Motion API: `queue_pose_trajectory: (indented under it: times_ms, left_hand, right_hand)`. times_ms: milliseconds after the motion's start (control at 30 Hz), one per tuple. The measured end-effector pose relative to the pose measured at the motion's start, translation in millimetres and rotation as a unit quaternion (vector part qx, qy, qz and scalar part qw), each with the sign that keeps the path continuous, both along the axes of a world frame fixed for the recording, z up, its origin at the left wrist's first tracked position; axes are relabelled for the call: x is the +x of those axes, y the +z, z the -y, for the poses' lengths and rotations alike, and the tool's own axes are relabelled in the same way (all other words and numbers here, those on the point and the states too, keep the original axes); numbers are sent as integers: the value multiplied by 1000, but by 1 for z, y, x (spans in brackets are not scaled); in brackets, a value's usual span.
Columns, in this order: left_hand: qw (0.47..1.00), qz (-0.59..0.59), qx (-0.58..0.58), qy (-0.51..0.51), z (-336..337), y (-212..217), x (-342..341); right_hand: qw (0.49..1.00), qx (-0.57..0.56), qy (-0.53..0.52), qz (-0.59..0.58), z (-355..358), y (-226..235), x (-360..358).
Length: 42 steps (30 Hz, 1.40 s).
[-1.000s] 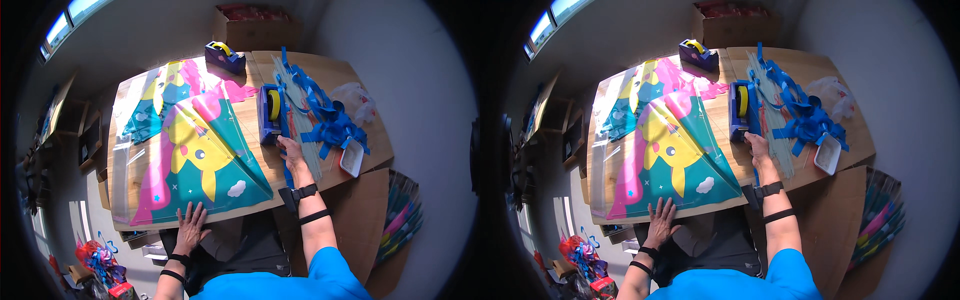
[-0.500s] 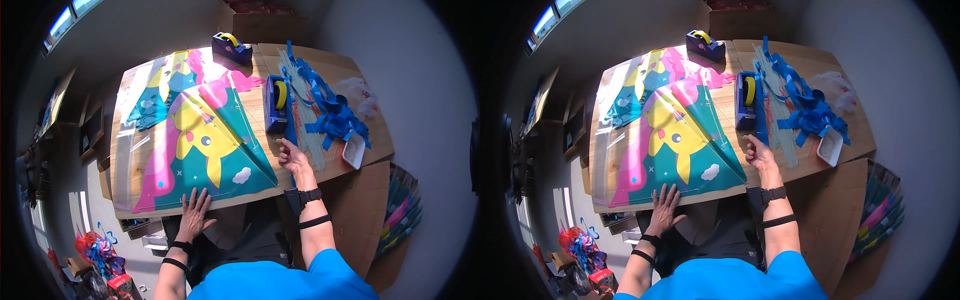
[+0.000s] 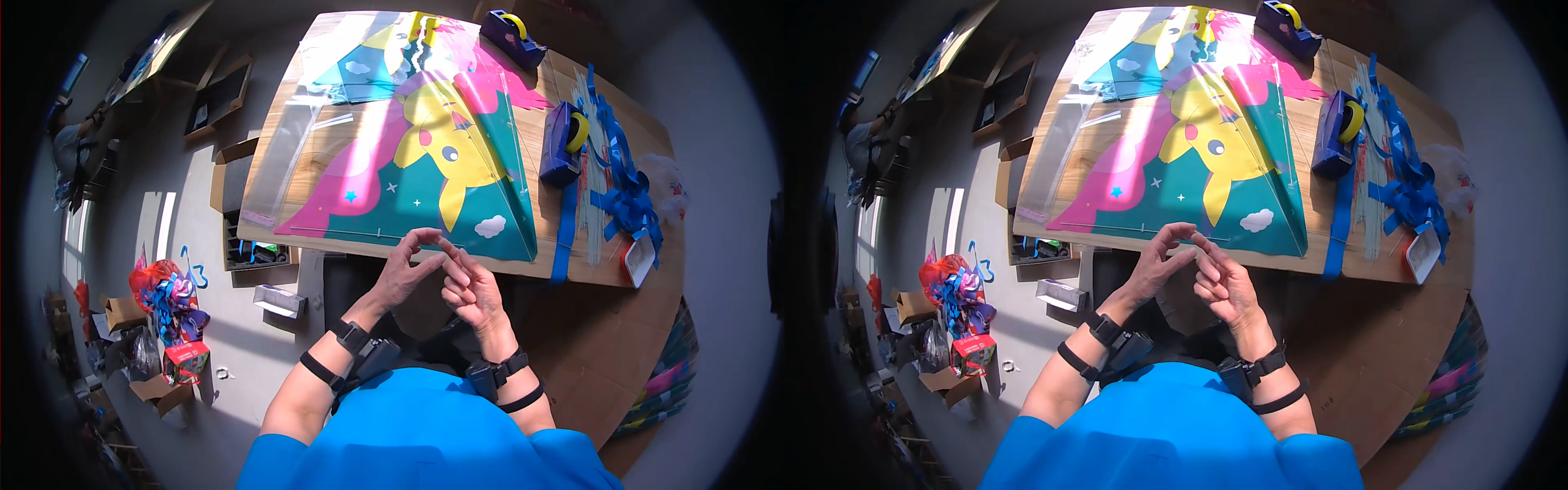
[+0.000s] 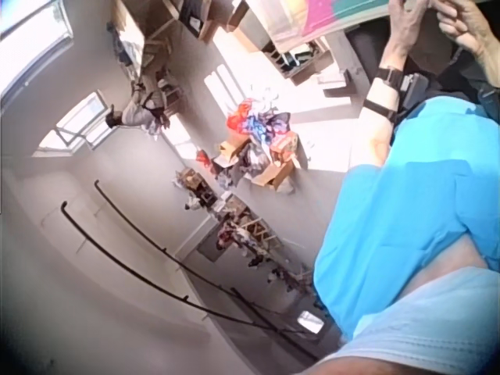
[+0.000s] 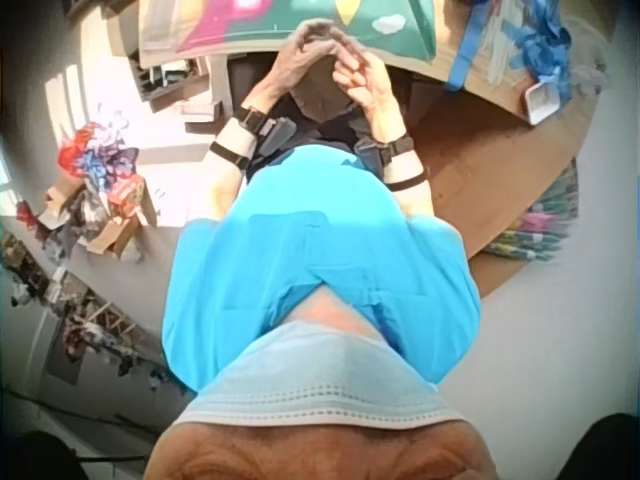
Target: Assembling a Pikachu-themed kite by taping plastic pieces and attaching ribbons.
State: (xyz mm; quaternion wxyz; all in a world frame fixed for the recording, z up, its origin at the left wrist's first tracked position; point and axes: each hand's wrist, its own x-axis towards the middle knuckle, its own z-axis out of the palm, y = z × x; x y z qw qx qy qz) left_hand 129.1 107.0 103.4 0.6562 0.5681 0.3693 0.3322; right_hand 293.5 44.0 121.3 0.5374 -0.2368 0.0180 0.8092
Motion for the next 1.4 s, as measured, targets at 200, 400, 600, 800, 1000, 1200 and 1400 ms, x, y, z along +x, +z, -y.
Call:
queue_pose_trajectory:
  times_ms: [200,400,600,800,1000,1200,1400]
  left_hand:
    - [992,-35,-76,89,11,-18,-18]
    - [978,-51,-114,167,36,-19,-22]
    - [982,-43,-148,110,42,-22,-41]
    - [979,-43,-182,76,37,-30,-56]
    - [898,-15,-436,64,26,-28,-68]
    - [903,-295,271,155,17,-29,-78]
    - [785,-452,423,10,1,-68,-88]
  right_hand:
    - [994,26,23,100,-5,0,-20]
    - [757,-10,-28,653,-11,-36,-24]
    - [916,-80,161,360,-24,-19,-26]
    - [784,72,184,588,-35,-26,-32]
    - [564,230,-16,793,-47,-28,-51]
    - [619,202,70,756,-79,-25,-50]
    - [657,206,109,717,-93,-55,-57]
